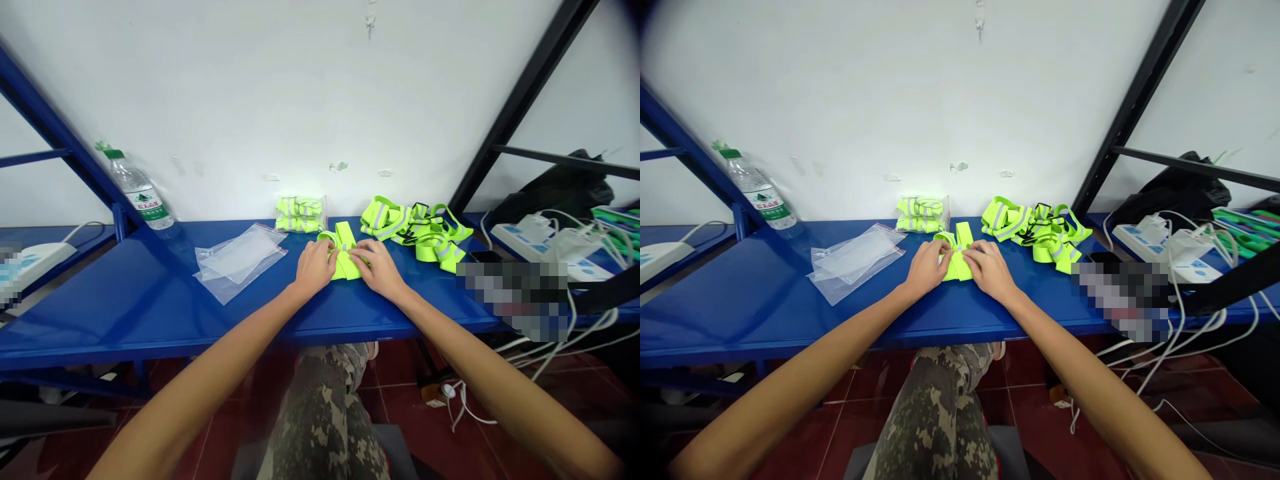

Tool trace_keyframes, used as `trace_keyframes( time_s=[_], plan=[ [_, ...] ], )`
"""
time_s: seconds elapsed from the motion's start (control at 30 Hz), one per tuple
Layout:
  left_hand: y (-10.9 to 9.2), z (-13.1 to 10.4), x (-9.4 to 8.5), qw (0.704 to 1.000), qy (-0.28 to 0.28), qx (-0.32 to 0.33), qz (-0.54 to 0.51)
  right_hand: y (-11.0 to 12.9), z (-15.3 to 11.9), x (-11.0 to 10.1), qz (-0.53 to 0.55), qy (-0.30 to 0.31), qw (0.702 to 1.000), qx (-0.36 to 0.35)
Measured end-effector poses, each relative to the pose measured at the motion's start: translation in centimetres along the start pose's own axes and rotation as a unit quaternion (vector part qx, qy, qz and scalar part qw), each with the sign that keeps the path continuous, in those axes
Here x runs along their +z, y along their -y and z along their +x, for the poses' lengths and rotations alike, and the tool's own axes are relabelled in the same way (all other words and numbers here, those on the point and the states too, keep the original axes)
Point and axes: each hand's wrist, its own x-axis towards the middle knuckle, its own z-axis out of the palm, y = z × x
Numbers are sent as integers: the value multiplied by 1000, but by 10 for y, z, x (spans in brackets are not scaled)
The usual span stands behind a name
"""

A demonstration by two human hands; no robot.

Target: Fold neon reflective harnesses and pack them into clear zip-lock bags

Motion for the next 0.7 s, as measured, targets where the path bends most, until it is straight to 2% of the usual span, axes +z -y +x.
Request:
trace_keyframes(
  time_s=[0.13, 0.23, 0.33, 0.43, 0.5, 0.6, 0.7],
  plan=[
    [2, 7, -2, 999, 20, -35, 11, 2, -5, -12, -32, 63, 994, -78],
    [2, 8, -3, 998, 34, -44, 25, -2, -4, -19, -31, 106, 990, -83],
    [1, 2, -4, 1000, 14, -7, 27, -6, 2, -24, -19, 125, 989, -71],
    [-2, -7, -5, 998, -25, 54, 21, -8, 11, -26, 18, 141, 989, -31],
    [-4, -10, -5, 996, -28, 76, 38, -9, 18, -26, 30, 152, 988, -4],
    [-5, -7, -4, 995, -8, 62, 74, -12, 26, -22, 27, 151, 988, 26],
    [-3, 0, -4, 998, 0, 5, 58, -13, 33, -15, 43, 129, 989, 57]
  ],
)
